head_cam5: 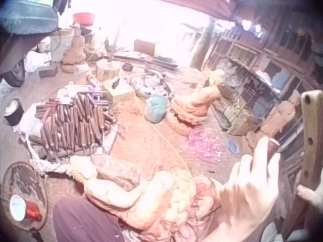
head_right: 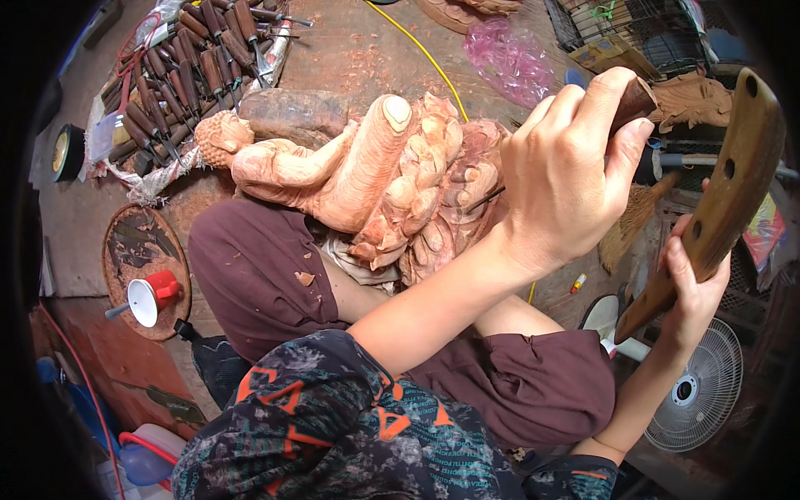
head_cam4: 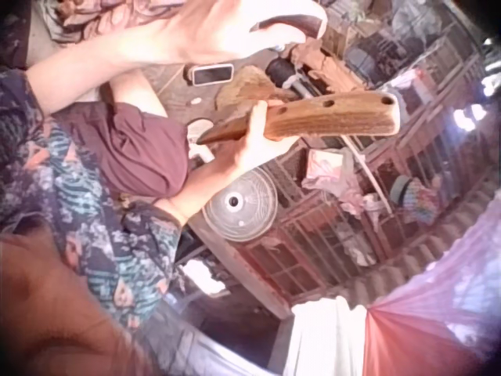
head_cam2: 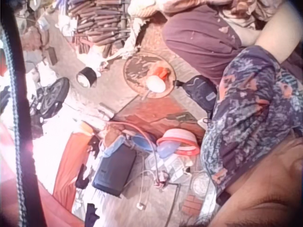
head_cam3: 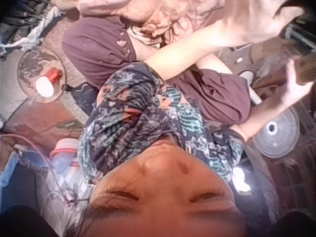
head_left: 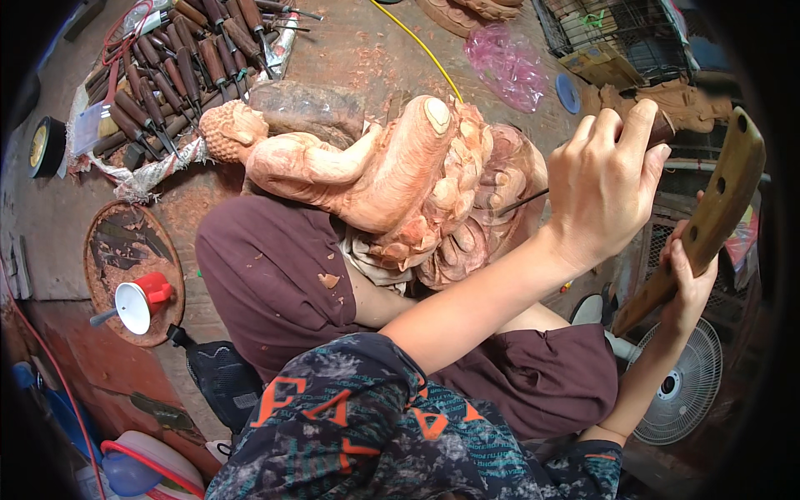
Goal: The person carves a wooden sculpture of a reclining figure using a chisel and a wooden mallet. They repeatedly strike the chisel to shape the wood, occasionally pausing to switch tools or inspect the work.
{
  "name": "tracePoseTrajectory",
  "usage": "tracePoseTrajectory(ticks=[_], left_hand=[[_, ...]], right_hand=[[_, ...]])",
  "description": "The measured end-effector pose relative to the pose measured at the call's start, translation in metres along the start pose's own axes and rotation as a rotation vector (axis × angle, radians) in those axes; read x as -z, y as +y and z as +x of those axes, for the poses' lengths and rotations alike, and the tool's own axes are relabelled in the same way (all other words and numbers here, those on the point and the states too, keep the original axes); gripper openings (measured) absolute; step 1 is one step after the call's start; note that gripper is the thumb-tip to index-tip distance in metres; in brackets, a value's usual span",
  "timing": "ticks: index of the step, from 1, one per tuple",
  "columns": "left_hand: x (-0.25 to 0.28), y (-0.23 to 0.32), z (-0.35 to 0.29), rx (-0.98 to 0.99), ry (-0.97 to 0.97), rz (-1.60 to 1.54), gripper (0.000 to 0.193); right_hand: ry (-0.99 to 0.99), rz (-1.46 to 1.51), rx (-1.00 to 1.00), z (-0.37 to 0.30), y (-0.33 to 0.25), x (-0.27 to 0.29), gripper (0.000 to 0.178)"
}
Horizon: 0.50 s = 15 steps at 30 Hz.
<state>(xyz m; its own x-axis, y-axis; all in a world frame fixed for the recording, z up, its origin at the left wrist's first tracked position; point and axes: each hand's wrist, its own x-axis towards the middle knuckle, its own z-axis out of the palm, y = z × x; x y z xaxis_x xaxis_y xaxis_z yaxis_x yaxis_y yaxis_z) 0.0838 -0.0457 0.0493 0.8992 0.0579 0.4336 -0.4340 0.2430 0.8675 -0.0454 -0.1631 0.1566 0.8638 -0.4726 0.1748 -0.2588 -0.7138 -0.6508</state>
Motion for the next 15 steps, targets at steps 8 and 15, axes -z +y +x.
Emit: tracePoseTrajectory(ticks=[8, 15], left_hand=[[0.001, -0.003, 0.008, 0.041, 0.051, -0.005, 0.042], [0.001, -0.008, 0.013, 0.077, 0.094, 0.004, 0.041]], right_hand=[[-0.073, -0.002, 0.051, 0.047, -0.012, 0.006, 0.062], [-0.12, -0.077, 0.03, 0.057, -0.018, 0.004, 0.058]])
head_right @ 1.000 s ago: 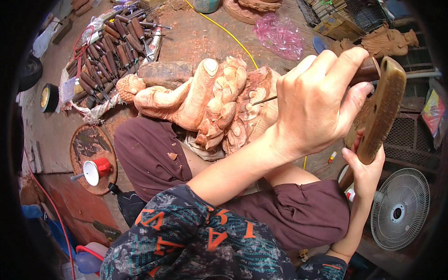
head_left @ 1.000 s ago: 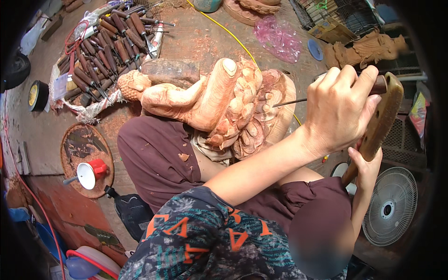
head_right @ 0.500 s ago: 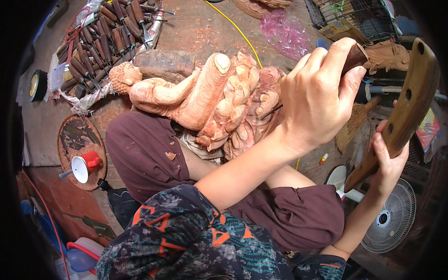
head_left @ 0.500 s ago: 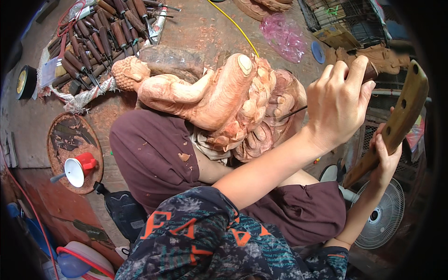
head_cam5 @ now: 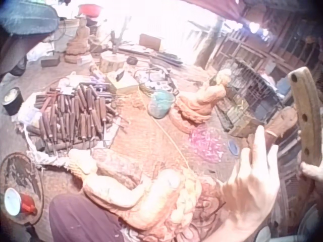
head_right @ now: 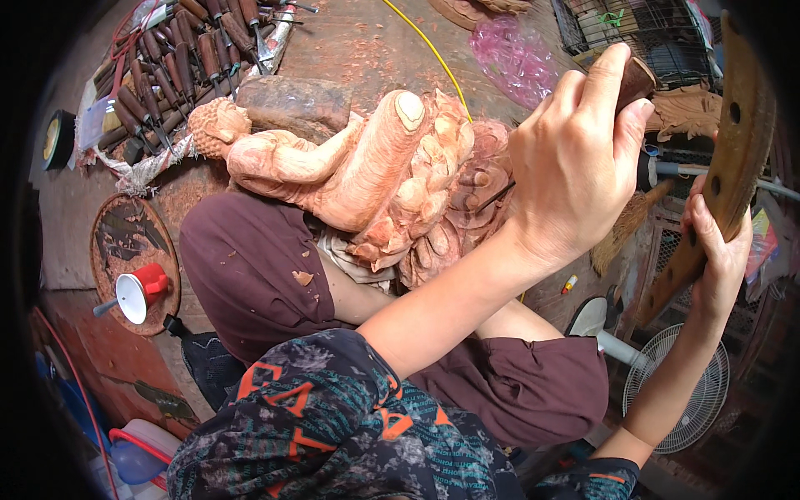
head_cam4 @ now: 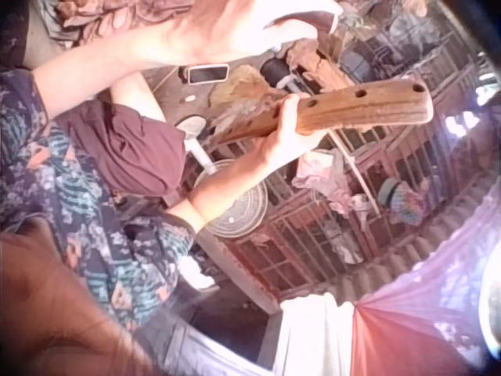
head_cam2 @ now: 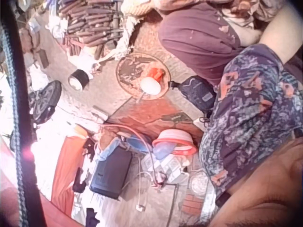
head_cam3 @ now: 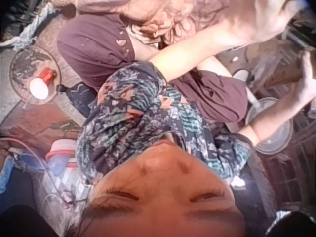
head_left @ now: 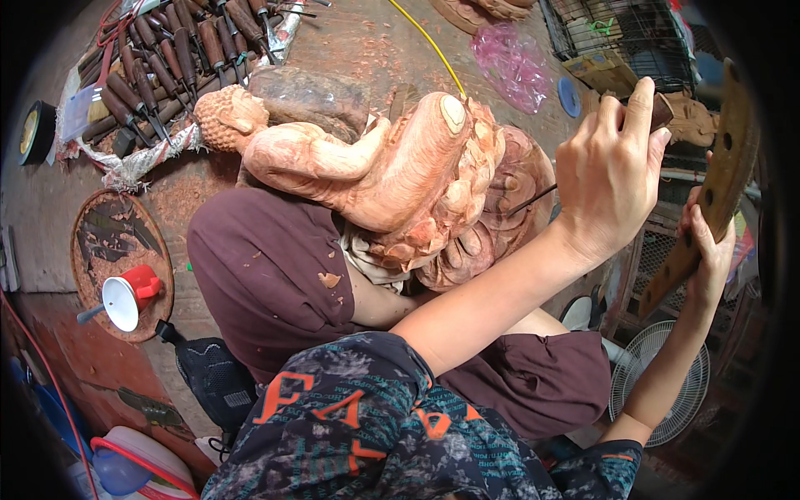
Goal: The person carves a wooden sculpture of a reclining figure using a chisel and a wooden mallet. They repeatedly strike the chisel to shape the wood, occasionally pausing to switch tools or inspect the work.
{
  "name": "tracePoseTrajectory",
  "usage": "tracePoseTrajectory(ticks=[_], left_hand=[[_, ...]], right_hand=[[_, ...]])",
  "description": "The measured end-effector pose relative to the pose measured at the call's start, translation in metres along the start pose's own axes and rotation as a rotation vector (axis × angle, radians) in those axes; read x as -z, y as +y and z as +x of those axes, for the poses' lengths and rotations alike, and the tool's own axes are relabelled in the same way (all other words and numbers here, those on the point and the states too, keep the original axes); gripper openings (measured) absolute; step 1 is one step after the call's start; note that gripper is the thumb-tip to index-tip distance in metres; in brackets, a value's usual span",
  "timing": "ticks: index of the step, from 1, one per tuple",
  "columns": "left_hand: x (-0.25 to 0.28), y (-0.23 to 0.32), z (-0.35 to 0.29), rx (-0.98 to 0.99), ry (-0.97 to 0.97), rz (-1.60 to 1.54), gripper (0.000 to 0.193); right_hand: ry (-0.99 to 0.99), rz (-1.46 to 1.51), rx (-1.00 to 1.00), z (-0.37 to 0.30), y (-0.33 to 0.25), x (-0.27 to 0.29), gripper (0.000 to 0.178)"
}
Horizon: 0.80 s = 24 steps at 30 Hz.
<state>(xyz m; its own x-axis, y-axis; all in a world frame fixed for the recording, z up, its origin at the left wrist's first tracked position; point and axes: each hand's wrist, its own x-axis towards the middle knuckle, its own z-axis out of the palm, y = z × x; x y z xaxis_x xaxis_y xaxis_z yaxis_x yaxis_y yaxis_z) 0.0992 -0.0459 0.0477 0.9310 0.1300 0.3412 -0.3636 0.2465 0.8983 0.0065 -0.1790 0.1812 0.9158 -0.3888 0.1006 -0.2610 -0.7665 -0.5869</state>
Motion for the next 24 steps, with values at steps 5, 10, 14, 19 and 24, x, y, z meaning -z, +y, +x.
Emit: tracePoseTrajectory(ticks=[5, 10, 14, 19, 24], left_hand=[[-0.003, -0.002, 0.0, 0.034, -0.007, -0.014, 0.04], [-0.008, -0.01, 0.003, 0.098, -0.002, 0.027, 0.038], [-0.009, -0.012, 0.0, 0.102, -0.018, 0.029, 0.037], [-0.011, -0.009, -0.003, 0.116, -0.067, 0.022, 0.036], [-0.009, -0.008, -0.007, 0.076, -0.069, 0.025, 0.035]], right_hand=[[-0.032, -0.015, -0.015, 0.002, 0.0, 0.0, 0.056], [-0.069, -0.16, -0.12, 0.012, 0.008, 0.013, 0.053], [-0.04, -0.448, 0.071, 0.004, -0.004, -0.011, 0.041], [-0.047, -0.472, -0.081, 0.001, 0.012, 0.016, 0.043], [0.005, -0.397, -0.051, -0.008, 0.01, 0.007, 0.041]])
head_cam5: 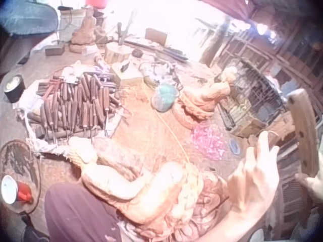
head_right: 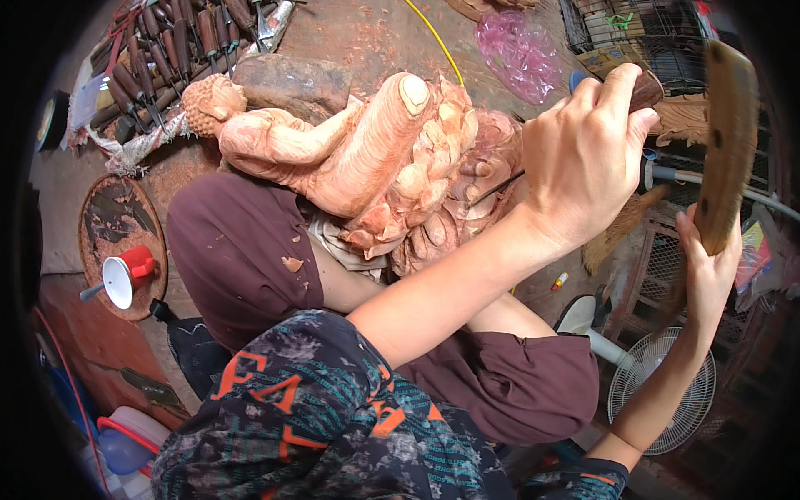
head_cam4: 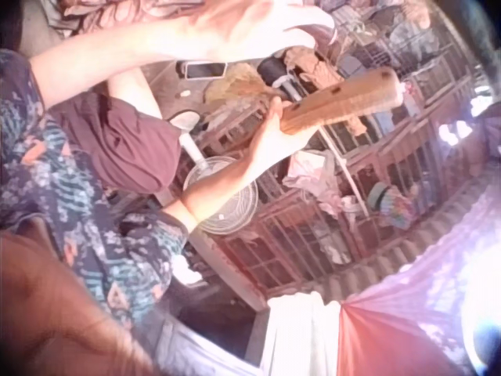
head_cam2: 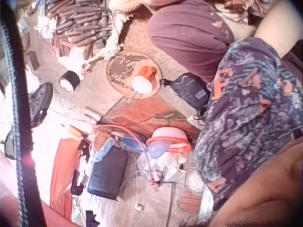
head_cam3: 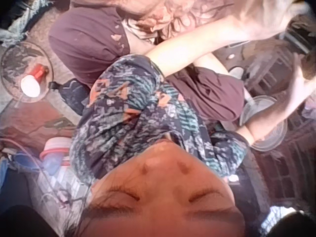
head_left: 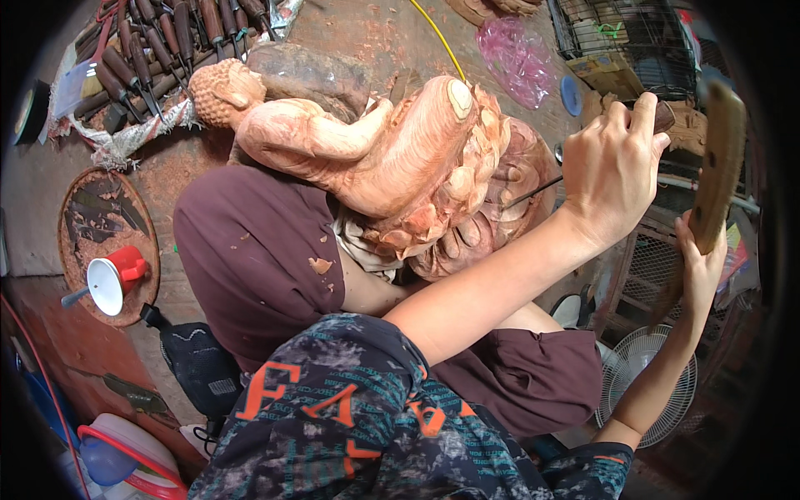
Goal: The person carves a wooden sculpture of a reclining figure using a chisel and a wooden mallet. They repeatedly strike the chisel to shape the wood, occasionally pausing to switch tools or inspect the work.
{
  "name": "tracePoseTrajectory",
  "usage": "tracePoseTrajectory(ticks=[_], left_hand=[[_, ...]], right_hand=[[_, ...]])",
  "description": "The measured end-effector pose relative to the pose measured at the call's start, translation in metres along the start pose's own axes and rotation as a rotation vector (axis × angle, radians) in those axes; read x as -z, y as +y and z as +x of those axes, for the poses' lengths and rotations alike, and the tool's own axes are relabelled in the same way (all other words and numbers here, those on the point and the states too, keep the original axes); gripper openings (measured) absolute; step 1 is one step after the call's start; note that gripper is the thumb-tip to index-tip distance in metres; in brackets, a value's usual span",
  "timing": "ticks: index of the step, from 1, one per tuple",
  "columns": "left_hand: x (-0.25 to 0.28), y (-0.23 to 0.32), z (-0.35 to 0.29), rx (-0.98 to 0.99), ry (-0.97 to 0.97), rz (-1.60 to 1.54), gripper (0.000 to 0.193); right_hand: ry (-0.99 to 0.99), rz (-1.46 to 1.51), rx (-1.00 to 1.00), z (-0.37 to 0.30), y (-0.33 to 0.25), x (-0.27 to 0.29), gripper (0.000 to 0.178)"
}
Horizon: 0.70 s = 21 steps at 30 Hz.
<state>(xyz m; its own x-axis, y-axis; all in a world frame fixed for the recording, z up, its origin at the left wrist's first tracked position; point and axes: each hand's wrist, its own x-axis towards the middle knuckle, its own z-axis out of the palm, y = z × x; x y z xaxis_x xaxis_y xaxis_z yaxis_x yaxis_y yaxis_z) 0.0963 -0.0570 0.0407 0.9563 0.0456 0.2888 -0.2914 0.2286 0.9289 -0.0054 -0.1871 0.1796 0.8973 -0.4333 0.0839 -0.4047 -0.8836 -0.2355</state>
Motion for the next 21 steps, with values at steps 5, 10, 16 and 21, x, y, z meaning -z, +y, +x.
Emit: tracePoseTrajectory(ticks=[5, 10, 16, 21], left_hand=[[0.003, -0.001, -0.003, -0.02, 0.019, -0.045, 0.031], [0.011, 0.0, -0.007, -0.064, 0.047, -0.105, 0.03], [0.016, 0.005, -0.01, -0.075, 0.025, -0.126, 0.03], [0.019, 0.004, -0.017, -0.105, 0.028, -0.142, 0.029]], right_hand=[[0.024, 0.017, 0.027, -0.015, -0.005, -0.009, 0.041], [0.002, 0.039, 0.042, -0.02, 0.0, -0.005, 0.038], [0.079, 0.071, -0.006, -0.035, -0.01, 0.001, 0.038], [0.124, 0.113, 0.07, -0.046, -0.015, -0.01, 0.044]])
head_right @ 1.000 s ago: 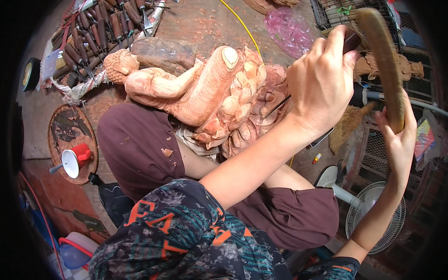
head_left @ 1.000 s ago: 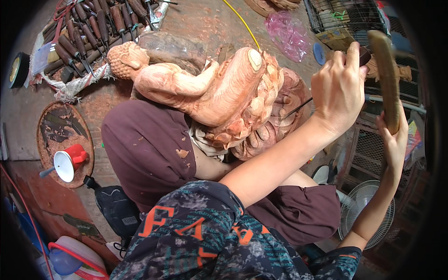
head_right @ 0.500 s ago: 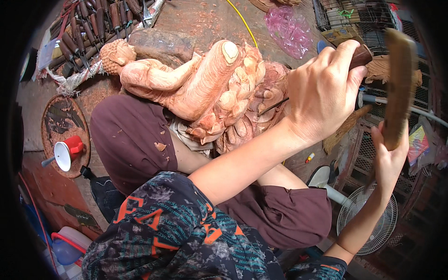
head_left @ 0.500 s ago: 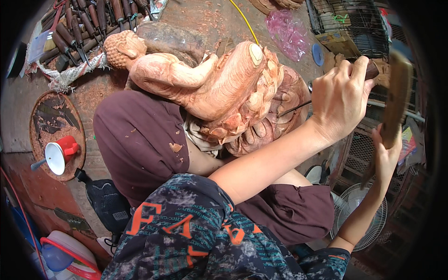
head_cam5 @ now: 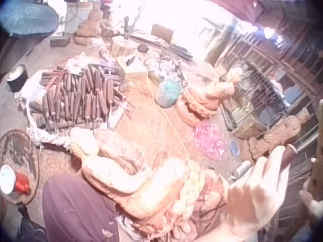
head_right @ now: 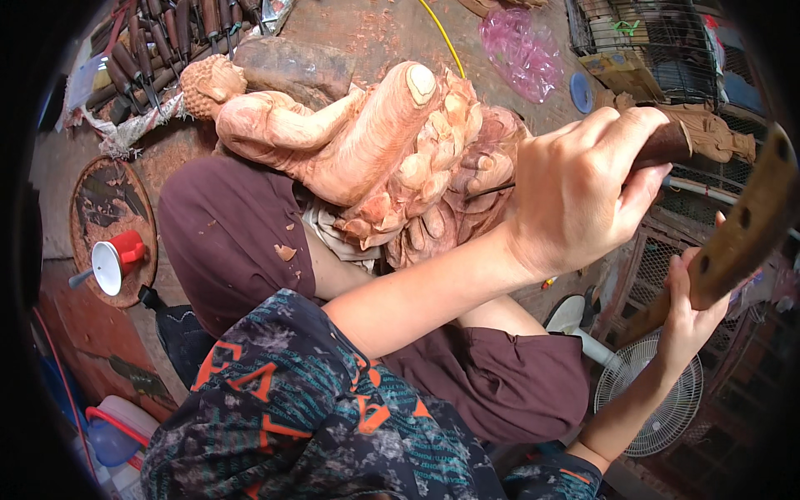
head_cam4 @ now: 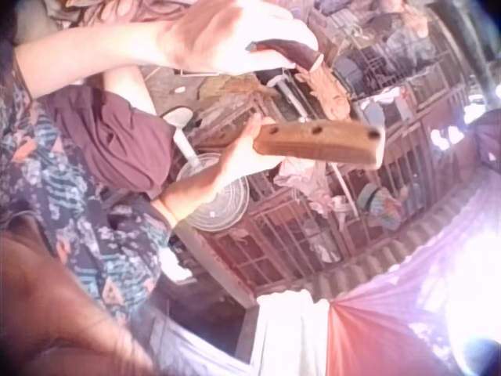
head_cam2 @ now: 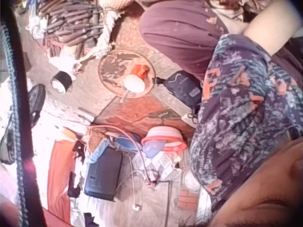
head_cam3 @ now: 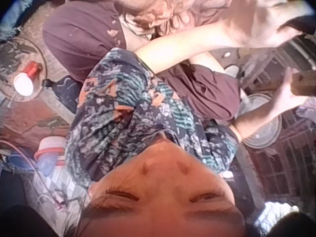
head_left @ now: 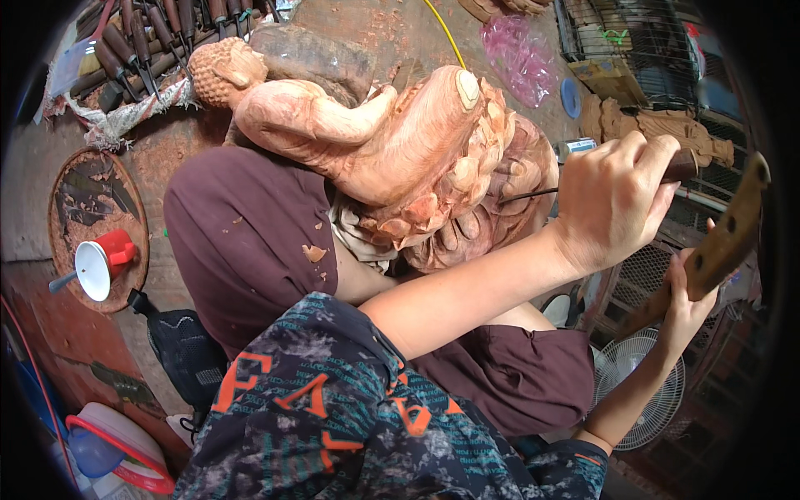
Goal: The person carves a wooden sculpture of a reclining figure using a chisel and a wooden mallet. They repeatedly strike the chisel to shape the wood, occasionally pausing to switch tools or inspect the work.
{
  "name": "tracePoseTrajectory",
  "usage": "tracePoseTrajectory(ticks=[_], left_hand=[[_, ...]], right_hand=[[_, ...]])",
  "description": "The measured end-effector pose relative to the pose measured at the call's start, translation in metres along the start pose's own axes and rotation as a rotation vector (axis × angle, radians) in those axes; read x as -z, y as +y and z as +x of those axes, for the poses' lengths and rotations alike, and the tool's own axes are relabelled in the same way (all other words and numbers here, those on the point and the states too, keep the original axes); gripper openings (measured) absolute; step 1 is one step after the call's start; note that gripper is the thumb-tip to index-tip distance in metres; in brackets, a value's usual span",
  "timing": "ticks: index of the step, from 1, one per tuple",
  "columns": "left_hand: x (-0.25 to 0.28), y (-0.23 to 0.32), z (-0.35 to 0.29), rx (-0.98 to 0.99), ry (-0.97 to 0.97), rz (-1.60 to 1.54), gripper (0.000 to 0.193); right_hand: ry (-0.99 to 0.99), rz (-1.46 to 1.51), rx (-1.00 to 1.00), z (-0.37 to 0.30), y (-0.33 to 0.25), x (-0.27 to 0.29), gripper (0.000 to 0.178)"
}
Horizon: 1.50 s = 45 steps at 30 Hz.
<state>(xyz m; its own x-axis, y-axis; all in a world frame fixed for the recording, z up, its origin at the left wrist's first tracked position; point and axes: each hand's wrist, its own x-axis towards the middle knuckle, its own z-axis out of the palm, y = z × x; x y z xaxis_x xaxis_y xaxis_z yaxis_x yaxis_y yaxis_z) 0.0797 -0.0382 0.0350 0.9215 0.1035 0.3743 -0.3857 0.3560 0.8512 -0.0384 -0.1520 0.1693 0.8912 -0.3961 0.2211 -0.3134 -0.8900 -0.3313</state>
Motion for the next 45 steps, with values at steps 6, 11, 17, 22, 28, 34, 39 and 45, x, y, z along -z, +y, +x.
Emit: tracePoseTrajectory(ticks=[6, 11, 17, 22, 28, 34, 39, 45], left_hand=[[0.002, 0.001, -0.004, -0.048, 0.001, -0.046, 0.03], [0.013, 0.004, -0.006, -0.068, 0.009, -0.088, 0.031], [0.018, 0.002, -0.01, -0.114, 0.005, -0.172, 0.033], [0.021, 0.002, -0.013, -0.147, -0.007, -0.16, 0.032], [0.022, 0.002, -0.013, -0.161, -0.027, -0.183, 0.032], [0.027, -0.005, -0.017, -0.196, -0.033, -0.166, 0.034], [0.031, -0.005, -0.016, -0.212, -0.05, -0.181, 0.032], [0.021, 0.043, -0.024, -0.379, -0.116, -0.205, 0.033]], right_hand=[[0.069, -0.052, 0.027, -0.015, 0.002, -0.001, 0.054], [0.058, -0.275, 0.13, -0.03, -0.003, -0.013, 0.06], [0.096, -0.256, 0.06, -0.041, -0.014, -0.015, 0.054], [0.123, 0.04, -0.008, -0.049, -0.014, -0.006, 0.048], [0.2, 0.007, 0.01, -0.058, -0.015, -0.009, 0.05], [0.166, -0.195, 0.057, -0.063, -0.008, -0.014, 0.049], [0.072, -0.482, 0.185, -0.061, -0.009, -0.013, 0.05], [0.137, 0.289, -0.09, -0.071, 0.002, -0.015, 0.052]])
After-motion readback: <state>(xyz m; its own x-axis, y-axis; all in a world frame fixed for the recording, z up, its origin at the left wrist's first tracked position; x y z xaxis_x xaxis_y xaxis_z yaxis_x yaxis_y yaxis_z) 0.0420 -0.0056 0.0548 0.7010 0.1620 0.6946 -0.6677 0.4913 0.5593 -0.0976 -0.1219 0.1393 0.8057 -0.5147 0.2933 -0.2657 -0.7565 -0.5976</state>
